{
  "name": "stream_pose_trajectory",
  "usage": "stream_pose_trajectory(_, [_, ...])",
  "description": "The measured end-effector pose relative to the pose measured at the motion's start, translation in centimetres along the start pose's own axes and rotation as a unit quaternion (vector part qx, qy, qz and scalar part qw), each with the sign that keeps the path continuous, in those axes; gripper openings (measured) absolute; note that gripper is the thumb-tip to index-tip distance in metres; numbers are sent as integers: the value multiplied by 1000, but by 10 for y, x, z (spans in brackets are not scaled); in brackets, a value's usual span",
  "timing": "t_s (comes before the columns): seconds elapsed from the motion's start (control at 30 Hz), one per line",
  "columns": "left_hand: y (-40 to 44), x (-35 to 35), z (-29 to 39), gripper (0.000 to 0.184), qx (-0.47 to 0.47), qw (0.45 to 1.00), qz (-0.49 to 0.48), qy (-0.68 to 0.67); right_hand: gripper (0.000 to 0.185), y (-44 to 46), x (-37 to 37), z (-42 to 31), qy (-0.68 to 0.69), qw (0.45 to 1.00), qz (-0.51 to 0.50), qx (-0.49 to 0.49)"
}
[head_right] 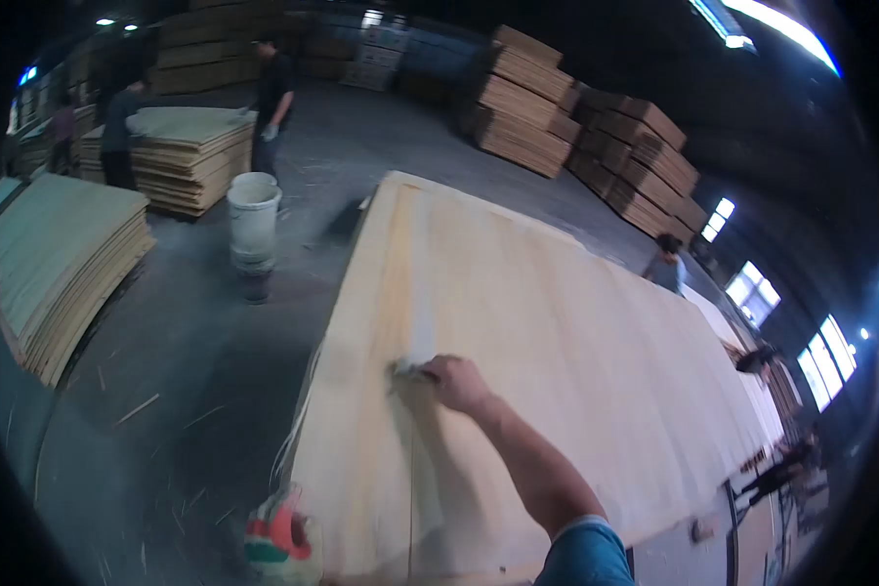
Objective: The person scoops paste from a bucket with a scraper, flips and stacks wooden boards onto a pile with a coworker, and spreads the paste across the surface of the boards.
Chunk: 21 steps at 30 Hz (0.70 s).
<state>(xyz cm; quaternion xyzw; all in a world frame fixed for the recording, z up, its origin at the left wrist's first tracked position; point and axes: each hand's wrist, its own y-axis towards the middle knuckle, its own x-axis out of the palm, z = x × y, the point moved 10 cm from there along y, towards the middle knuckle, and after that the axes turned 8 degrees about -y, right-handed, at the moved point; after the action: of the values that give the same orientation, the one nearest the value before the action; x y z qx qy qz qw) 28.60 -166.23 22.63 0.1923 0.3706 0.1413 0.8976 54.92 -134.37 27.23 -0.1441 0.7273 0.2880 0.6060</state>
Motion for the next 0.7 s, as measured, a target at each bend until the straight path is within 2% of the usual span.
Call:
stream_pose_trajectory(0.03, [2, -3, 4, 43, 4, 1000, 19, -22, 31, -36, -5, -33, 4, 999, 17, -34])
stream_pose_trajectory(0.1, [11, -15, 13, 52, 5, 996, 58, -65, 38, -103, -15, -96, -21, 999, -24, -16])
stream_pose_trajectory(0.13, [12, -20, 18, 51, 41, 996, 71, -41, 39, -135, -25, -127, -15, 999, -29, -2])
stream_pose_trajectory(0.23, [6, -16, 7, 55, 18, 996, 26, -87, 34, -204, -46, -180, -10, 999, -24, 30])
stream_pose_trajectory(0.27, [6, -20, 11, 52, 27, 997, 30, -70, 31, -214, -56, -191, -11, 999, -13, 38])
stream_pose_trajectory(0.33, [6, -28, 15, 50, 46, 996, 53, -58, 30, -213, -52, -151, -1, 946, -140, 291])
stream_pose_trajectory(0.37, [4, -30, 16, 50, 55, 995, 60, -50, 30, -224, -47, -135, 9, 889, -201, 412])
stream_pose_trajectory(0.47, [-3, -22, 7, 44, 57, 994, 63, -72, 32, -194, -43, -151, -28, 898, -100, 427])
stream_pose_trajectory(0.5, [-3, -21, 6, 43, 64, 993, 68, -78, 27, -176, -42, -170, -39, 956, 1, 291])
stream_pose_trajectory(0.57, [-1, -27, 7, 41, 49, 992, 59, -95, 22, -179, -30, -176, 65, 981, 60, 170])
stream_pose_trajectory(0.67, [-3, -21, 4, 39, 42, 992, 50, -108, 19, -230, -40, -213, 60, 996, 8, 58])
stream_pose_trajectory(0.7, [0, -20, 2, 38, 41, 992, 58, -109, 20, -238, -46, -216, 111, 987, -23, 117])
